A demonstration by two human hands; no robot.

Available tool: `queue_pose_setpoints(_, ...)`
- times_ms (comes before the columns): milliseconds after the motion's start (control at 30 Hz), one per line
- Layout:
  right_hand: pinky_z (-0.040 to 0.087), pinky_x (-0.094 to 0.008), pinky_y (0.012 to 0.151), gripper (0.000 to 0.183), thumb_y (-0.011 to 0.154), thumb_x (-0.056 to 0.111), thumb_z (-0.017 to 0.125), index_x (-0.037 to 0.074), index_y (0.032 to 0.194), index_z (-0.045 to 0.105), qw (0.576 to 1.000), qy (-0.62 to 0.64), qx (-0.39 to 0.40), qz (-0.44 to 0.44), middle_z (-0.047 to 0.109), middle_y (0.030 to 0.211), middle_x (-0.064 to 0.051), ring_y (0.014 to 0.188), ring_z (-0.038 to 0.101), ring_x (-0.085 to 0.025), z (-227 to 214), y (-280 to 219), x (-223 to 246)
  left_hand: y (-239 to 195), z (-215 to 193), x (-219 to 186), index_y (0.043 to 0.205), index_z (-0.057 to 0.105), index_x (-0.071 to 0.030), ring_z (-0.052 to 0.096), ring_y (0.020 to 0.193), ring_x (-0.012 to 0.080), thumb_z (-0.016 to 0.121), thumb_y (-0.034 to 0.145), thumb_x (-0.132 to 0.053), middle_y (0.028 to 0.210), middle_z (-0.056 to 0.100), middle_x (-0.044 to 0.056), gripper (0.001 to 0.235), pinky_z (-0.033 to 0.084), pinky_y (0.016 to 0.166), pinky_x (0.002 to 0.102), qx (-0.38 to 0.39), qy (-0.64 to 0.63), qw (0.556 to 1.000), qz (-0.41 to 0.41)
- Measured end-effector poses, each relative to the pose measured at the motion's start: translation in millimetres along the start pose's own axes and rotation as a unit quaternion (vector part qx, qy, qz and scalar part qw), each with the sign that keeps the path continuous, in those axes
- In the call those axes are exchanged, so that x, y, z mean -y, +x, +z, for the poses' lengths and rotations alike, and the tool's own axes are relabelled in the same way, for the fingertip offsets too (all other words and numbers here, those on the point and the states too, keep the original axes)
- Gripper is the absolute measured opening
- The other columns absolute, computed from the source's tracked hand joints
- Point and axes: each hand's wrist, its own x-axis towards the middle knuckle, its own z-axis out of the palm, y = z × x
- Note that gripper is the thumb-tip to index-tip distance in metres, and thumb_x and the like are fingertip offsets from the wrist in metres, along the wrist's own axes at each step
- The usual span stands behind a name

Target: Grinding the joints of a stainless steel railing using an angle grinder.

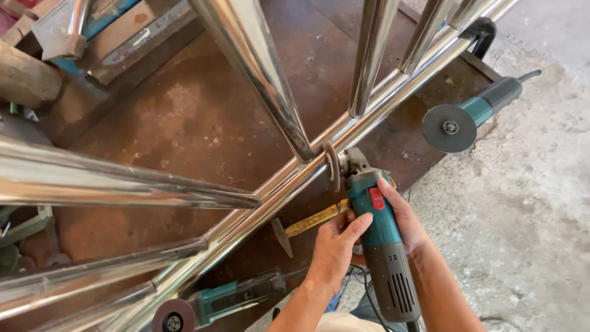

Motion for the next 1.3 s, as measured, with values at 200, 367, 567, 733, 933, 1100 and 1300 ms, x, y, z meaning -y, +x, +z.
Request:
queue_pose_setpoints(200,0.056,-0.036,0.05,0.038,0.079,0.023,0.078,-0.01,0.097,0.072,0.894,-0.429,-0.091,-0.095,0.074,0.076,-0.021,0.054,0.066,-0.026,32.7,-53.6,29.7,-16.4,9.1,24.1,0.129,0.069,-0.004,0.062,0.095,0.0224,0.054,0.095,-0.02,0.11,0.068,0.014,0.04,0.053,0.08,0.038,0.026,-0.161,0.983,-0.085)
queue_pose_setpoints(367,0.059,-0.029,0.059,0.037,0.072,0.031,0.087,0.003,0.095,0.076,0.792,-0.595,-0.081,-0.112,0.081,0.078,-0.008,0.062,0.072,-0.017,49.9,-58.9,45.0,-12.3,13.0,36.4,0.125,0.066,0.001,0.058,0.088,0.0204,0.049,0.096,-0.02,0.104,0.065,0.014,0.039,0.052,0.078,0.035,0.036,-0.249,0.967,-0.041)
queue_pose_setpoints(567,0.055,-0.041,0.06,0.045,0.072,0.042,0.081,0.005,0.09,0.065,0.652,-0.723,0.005,-0.229,0.076,0.077,-0.011,0.061,0.068,-0.03,35.2,-25.9,65.3,6.6,39.3,23.3,0.119,0.069,0.006,0.065,0.092,0.0237,0.059,0.098,-0.032,0.103,0.068,0.017,0.044,0.057,0.081,0.038,-0.028,-0.268,0.963,0.007)
queue_pose_setpoints(733,0.056,-0.04,0.059,0.045,0.071,0.037,0.083,0.003,0.096,0.065,0.654,-0.716,0.056,-0.238,0.078,0.078,-0.012,0.06,0.07,-0.028,36.4,-14.0,77.7,14.6,51.4,22.2,0.108,0.071,0.003,0.066,0.088,0.0223,0.069,0.087,-0.044,0.096,0.07,0.016,0.051,0.059,0.084,0.042,-0.106,-0.241,0.965,0.009)
queue_pose_setpoints(933,0.06,-0.036,0.056,0.049,0.071,0.034,0.083,0.0,0.104,0.067,0.688,-0.689,0.08,-0.214,0.08,0.078,-0.012,0.059,0.073,-0.022,45.5,-16.1,72.0,11.5,46.9,24.7,0.09,0.067,0.004,0.069,0.088,0.0269,0.073,0.084,-0.042,0.093,0.069,0.017,0.047,0.059,0.082,0.043,-0.162,-0.22,0.962,0.011)
queue_pose_setpoints(1100,0.059,-0.033,0.055,0.046,0.072,0.031,0.082,0.002,0.105,0.068,0.728,-0.661,0.077,-0.166,0.079,0.078,-0.01,0.059,0.07,-0.019,56.6,-17.2,58.6,-3.4,37.5,2.0,0.09,0.071,0.009,0.066,0.085,0.0266,0.074,0.082,-0.041,0.089,0.069,0.02,0.051,0.061,0.075,0.042,-0.21,-0.163,0.964,-0.008)
queue_pose_setpoints(1300,0.061,-0.032,0.061,0.045,0.075,0.035,0.079,0.006,0.108,0.07,0.762,-0.631,0.076,-0.123,0.08,0.082,-0.008,0.066,0.073,-0.017,81.9,-27.5,53.8,-18.9,30.3,-37.1,0.097,0.077,0.011,0.07,0.083,0.0297,0.071,0.079,-0.042,0.093,0.075,0.022,0.056,0.061,0.069,0.041,-0.259,-0.074,0.961,-0.058)
